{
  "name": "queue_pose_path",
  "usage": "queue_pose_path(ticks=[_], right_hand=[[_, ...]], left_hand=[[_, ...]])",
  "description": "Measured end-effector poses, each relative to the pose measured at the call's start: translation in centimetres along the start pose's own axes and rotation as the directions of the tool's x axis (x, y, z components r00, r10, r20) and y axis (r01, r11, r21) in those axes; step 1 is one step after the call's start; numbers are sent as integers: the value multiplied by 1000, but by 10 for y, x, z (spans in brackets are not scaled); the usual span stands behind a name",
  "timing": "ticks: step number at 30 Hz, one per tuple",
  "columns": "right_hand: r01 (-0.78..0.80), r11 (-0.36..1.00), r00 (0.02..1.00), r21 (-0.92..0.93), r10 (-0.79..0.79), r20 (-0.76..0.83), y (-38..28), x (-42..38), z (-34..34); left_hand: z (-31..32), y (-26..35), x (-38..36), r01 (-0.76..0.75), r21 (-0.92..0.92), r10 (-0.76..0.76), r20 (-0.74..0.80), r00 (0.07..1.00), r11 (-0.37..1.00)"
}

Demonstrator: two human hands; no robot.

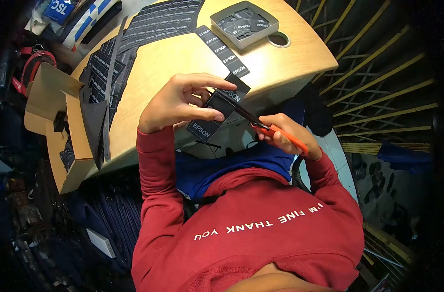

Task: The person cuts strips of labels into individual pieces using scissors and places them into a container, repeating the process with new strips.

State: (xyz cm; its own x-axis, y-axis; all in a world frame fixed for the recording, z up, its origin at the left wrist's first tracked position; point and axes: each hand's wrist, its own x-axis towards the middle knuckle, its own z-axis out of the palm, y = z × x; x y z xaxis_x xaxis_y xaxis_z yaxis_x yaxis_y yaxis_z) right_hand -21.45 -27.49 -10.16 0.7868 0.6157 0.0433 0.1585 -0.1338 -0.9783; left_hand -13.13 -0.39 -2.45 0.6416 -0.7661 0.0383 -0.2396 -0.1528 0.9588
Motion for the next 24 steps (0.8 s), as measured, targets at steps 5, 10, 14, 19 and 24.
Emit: queue_pose_path(ticks=[5,10,14,19,24], right_hand=[[-12,1000,1000,4,12,-4,0,0,-1],[-27,999,1000,30,28,-15,0,0,1],[-15,1000,1000,-8,15,-19,11,0,0],[-13,1000,998,-9,12,-69,12,0,5],[0,1000,996,-16,-1,-87,13,-1,7]], left_hand=[[0,1,0,32,-14,-32,-6,999,999],[-1,-1,1,2,-9,-2,-2,1000,1000],[0,-2,1,3,-23,-3,-5,1000,1000],[0,0,0,25,-18,-25,-15,1000,1000],[0,-2,1,-16,-9,16,-10,1000,1000]])
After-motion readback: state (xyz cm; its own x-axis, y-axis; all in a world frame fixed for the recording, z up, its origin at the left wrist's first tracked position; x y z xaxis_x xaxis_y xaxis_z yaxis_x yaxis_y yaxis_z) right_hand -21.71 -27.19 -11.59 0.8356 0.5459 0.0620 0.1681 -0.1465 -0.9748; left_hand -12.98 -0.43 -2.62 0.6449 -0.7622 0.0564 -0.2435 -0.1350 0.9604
